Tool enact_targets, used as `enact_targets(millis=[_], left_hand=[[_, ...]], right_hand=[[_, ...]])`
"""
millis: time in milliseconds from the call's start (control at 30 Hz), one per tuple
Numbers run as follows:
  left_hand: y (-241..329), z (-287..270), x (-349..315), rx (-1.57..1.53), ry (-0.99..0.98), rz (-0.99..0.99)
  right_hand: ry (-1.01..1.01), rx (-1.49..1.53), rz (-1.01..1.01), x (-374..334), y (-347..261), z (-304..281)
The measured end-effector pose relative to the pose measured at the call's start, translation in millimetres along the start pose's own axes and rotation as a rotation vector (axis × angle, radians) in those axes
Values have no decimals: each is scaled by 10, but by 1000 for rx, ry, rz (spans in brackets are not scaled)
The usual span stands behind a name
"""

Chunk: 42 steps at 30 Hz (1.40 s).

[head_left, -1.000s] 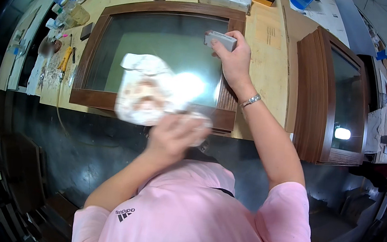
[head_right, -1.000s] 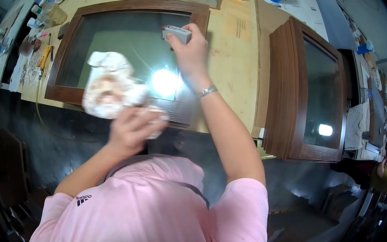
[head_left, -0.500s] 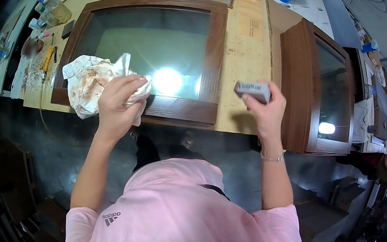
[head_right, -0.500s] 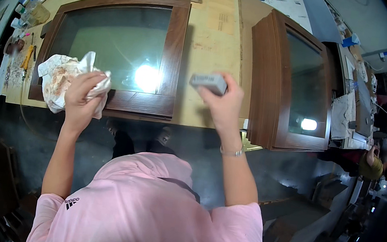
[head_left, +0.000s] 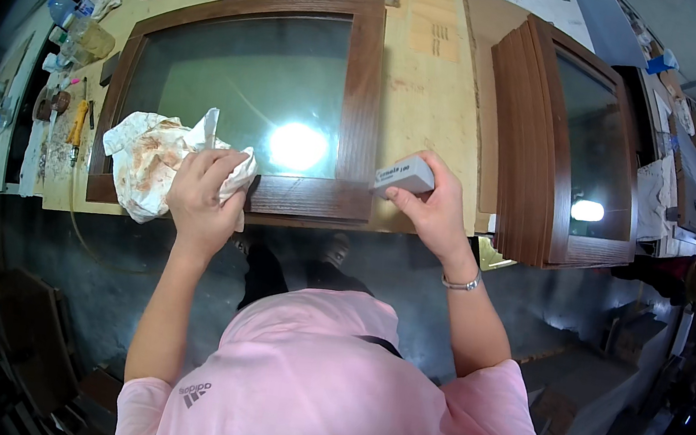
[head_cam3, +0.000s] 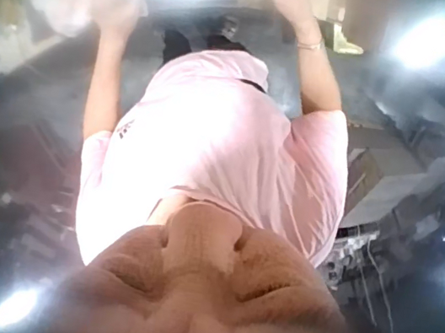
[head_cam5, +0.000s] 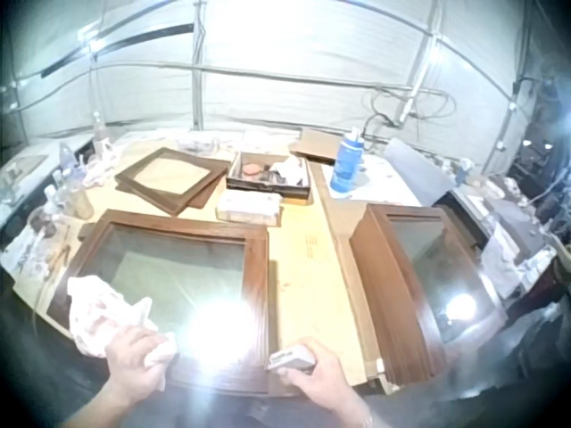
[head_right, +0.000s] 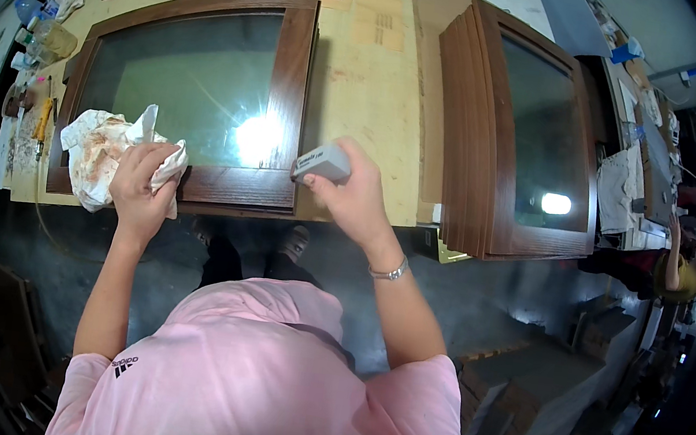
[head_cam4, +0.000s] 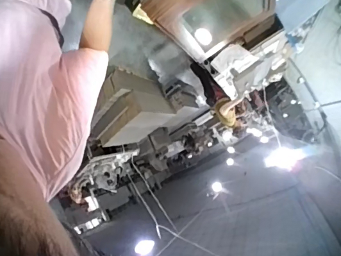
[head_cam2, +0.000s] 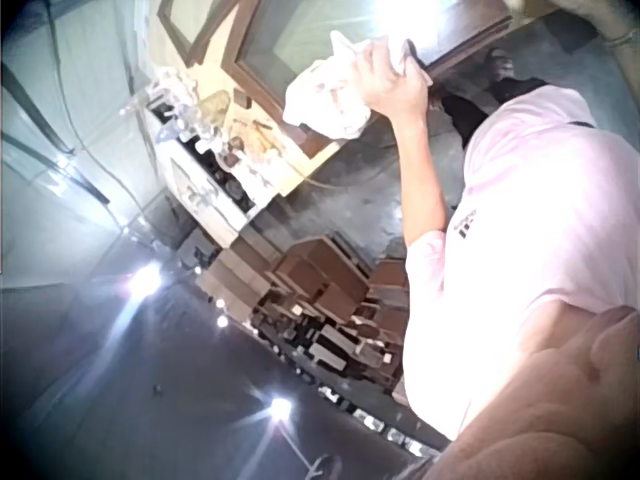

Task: The person wipes a wooden frame and its glass panel with a cloth, uses a small block to sand or polish the edges, and applies a liquid from a bottle onto the cloth to continue cleaning the frame.

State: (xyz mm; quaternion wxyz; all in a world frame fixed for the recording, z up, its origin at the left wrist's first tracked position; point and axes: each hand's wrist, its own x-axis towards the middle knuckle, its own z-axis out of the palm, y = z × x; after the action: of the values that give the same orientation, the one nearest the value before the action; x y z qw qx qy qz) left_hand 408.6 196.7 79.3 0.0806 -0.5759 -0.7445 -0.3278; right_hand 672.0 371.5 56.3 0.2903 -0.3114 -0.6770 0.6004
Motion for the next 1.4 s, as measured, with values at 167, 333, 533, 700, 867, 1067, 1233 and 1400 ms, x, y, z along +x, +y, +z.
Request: enact_targets(millis=[167,333,533,700,867,1067,1233,1400], left_hand=[[-4,10,-11,12,9,-3],[25,-1,18,26,15,-10],[28,9,29,48,25,-19],[19,2,33,66,9,-26],[33,15,48,72,9,-5],[33,21,32,53,38,-15],[46,28,73,34,48,9],[-14,15,24,34,19,29]], right_hand=[[32,-109,-108,557,46,-46],[82,-242,-212,1420,150,-115],[195,-318,-253,2478,217,-163],[314,-356,-274,3050,241,-157],[377,-151,-193,3270,210,-197],[201,-150,-115,2917,139,-160],[194,-37,-156,2859,58,-254],[216,-70,-215,3061,111,-79]])
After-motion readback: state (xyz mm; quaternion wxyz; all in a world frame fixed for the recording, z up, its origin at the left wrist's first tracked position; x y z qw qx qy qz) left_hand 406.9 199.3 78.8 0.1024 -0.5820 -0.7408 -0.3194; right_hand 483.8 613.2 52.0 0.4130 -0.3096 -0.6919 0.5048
